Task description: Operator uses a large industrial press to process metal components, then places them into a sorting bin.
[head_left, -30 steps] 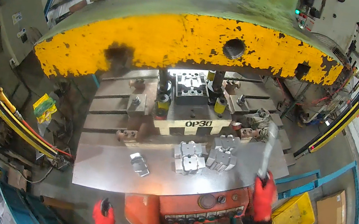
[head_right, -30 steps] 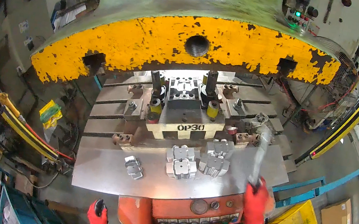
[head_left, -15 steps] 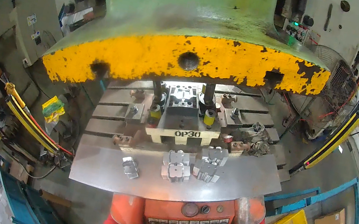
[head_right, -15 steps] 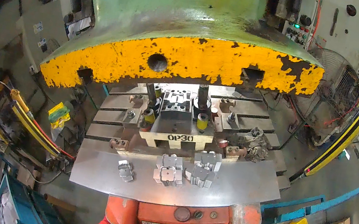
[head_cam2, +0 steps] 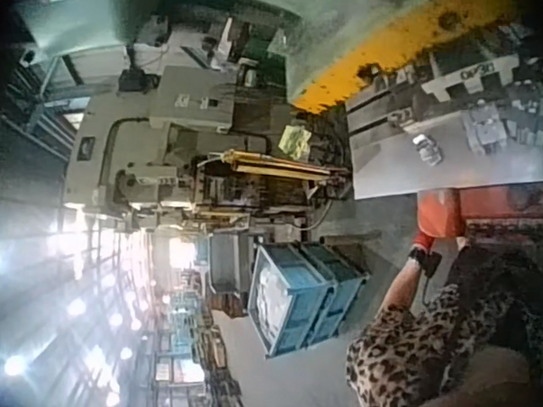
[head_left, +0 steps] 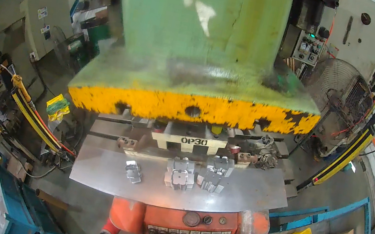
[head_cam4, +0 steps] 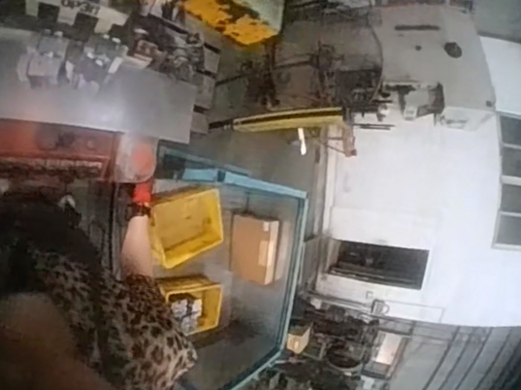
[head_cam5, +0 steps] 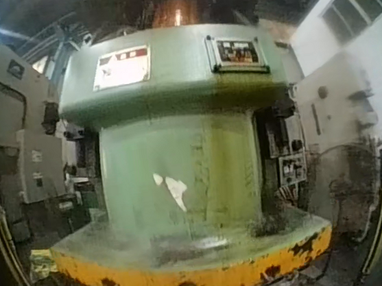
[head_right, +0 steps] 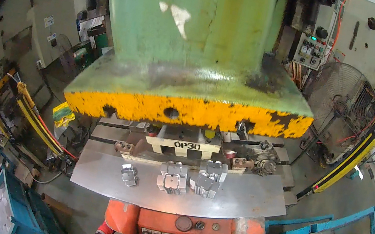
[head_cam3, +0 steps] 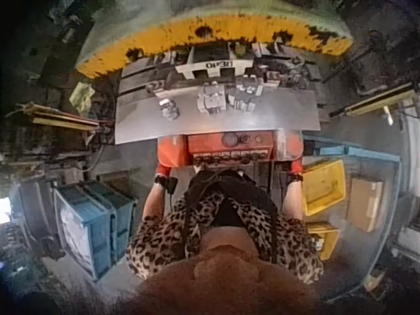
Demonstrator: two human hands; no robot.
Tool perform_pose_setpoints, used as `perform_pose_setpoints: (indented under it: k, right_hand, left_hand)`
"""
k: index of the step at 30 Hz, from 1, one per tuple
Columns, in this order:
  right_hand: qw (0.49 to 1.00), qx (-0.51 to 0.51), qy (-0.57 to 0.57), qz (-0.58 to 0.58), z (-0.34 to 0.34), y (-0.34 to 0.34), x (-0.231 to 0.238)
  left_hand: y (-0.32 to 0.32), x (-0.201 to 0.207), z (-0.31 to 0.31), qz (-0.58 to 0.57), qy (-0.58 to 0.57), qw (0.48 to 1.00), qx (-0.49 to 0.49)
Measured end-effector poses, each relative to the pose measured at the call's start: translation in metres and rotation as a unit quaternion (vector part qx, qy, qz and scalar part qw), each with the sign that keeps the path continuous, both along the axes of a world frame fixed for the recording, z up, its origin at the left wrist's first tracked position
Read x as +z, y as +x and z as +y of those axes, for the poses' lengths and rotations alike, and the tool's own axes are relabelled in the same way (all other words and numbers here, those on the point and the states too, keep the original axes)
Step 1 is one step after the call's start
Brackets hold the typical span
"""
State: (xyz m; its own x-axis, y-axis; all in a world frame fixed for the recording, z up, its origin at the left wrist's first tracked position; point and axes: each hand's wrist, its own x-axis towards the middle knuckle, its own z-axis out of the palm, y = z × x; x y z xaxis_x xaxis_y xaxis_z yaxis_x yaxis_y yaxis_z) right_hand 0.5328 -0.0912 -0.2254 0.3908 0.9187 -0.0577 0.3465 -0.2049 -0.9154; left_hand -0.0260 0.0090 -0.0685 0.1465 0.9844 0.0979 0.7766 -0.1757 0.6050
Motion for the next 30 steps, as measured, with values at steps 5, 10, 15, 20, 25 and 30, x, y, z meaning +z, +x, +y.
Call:
perform_pose_setpoints:
  k: [5, 10, 15, 20, 25, 30]
  right_hand:
    - [0.999, 0.000, -0.019, 0.038, -0.004, 0.001, 0.005]
    - [0.992, -0.006, -0.003, 0.122, -0.008, 0.010, -0.010]
    - [0.999, 0.008, 0.015, 0.034, -0.008, 0.001, 0.004]
    - [0.987, -0.115, -0.026, 0.106, -0.011, -0.013, 0.010]
    - [0.956, -0.289, -0.053, 0.015, -0.063, -0.032, -0.008]
    - [0.899, -0.416, -0.057, 0.126, -0.113, -0.059, 0.019]
  left_hand:
    - [-0.023, -0.034, -0.004, 0.000, -0.025, 1.000, 0.002]
    - [-0.079, -0.071, -0.020, -0.001, -0.089, 0.996, -0.031]
    - [-0.138, 0.026, 0.024, 0.242, -0.290, 0.926, 0.028]
    - [-0.068, 0.165, 0.136, 0.198, 0.140, 0.970, -0.032]
    - [0.074, 0.225, 0.277, 0.138, 0.106, 0.984, -0.044]
    - [0.167, 0.218, 0.358, 0.185, -0.047, 0.981, -0.036]
